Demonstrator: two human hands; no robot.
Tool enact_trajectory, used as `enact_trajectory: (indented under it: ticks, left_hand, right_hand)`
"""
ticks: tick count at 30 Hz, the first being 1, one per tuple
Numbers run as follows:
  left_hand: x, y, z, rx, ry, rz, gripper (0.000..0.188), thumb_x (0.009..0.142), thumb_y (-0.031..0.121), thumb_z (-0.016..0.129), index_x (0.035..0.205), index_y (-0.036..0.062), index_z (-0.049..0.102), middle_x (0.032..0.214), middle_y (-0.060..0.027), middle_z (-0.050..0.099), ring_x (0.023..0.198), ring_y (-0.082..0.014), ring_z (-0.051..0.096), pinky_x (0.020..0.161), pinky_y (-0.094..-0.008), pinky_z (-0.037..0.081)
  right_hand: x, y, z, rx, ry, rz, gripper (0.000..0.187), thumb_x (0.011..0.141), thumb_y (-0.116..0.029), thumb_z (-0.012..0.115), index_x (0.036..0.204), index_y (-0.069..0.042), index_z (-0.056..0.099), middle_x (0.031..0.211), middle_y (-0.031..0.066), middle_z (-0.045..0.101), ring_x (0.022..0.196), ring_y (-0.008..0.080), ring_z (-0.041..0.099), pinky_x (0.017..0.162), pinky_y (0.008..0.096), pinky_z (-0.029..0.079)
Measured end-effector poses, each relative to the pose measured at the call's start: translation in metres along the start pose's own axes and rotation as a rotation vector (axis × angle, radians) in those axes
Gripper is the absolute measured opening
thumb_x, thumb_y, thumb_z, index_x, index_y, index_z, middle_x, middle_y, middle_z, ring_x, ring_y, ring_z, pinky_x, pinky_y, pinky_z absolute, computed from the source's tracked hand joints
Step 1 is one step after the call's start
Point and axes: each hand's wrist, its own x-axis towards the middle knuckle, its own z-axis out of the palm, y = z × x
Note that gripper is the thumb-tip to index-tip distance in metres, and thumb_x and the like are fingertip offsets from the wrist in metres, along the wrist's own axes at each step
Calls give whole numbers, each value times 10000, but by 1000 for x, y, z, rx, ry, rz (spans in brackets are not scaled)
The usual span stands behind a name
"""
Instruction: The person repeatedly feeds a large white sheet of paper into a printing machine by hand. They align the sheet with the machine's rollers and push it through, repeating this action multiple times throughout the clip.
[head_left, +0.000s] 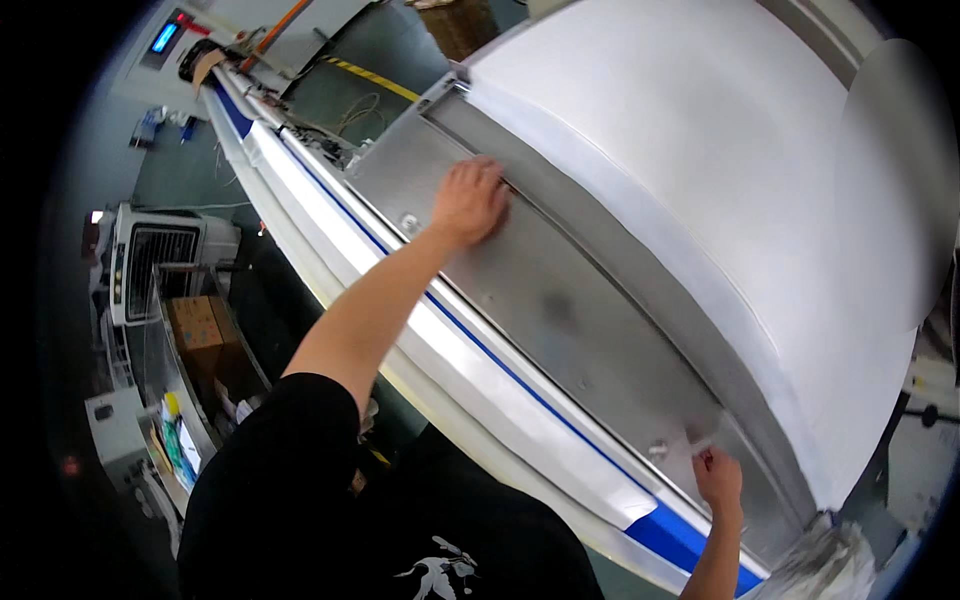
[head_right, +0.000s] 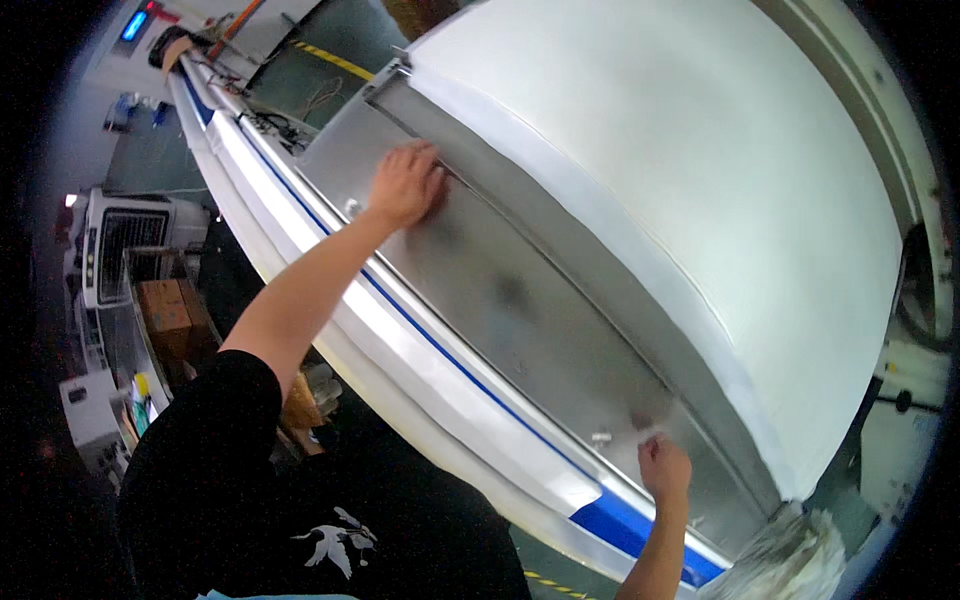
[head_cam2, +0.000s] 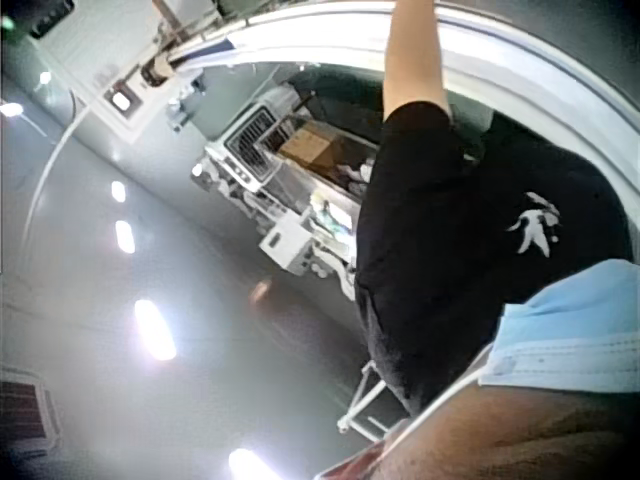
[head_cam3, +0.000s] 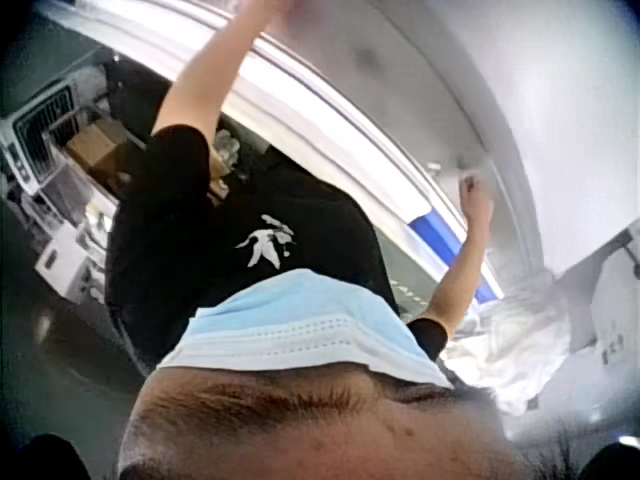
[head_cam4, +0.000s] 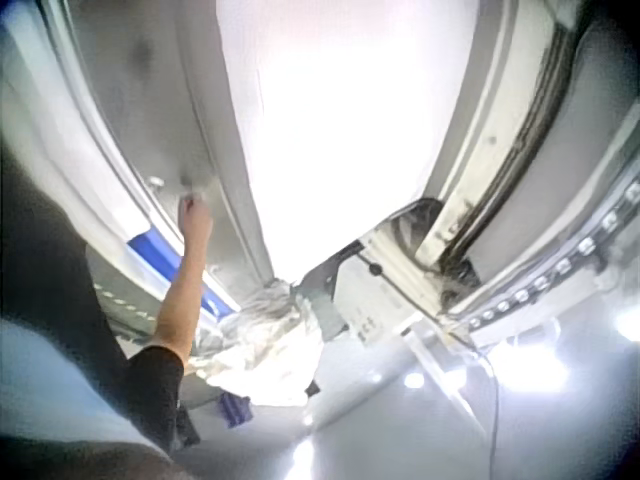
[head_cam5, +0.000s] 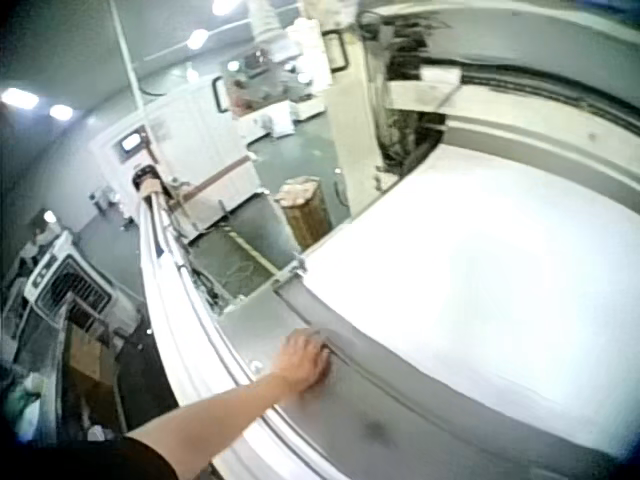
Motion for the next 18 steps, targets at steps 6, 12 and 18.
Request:
enact_trajectory:
  ticks: [6,12,18]
  left_hand:
    - [-2,-16,25,-115,69,-17,389,884,259,532,1222,69,500,1252,-121,503,1235,-288,428,1065,-443,298]
    - [3,-15,22,-197,51,-47,410,866,264,552,1219,64,497,1252,-114,500,1245,-280,421,1068,-450,292]
    - [7,-21,21,-267,18,-67,427,855,245,569,1234,70,478,1270,-102,487,1245,-280,418,1070,-445,286]
  right_hand:
    - [140,-205,-62,78,95,-420,206,866,-255,547,939,-78,623,805,150,644,781,341,619,686,443,473]
    - [261,-388,-121,186,313,-695,228,850,-257,557,942,-58,621,824,145,652,783,336,627,702,417,489]
    - [347,-484,-140,334,329,-754,217,818,-244,603,901,-48,641,836,122,674,782,301,642,730,381,502]
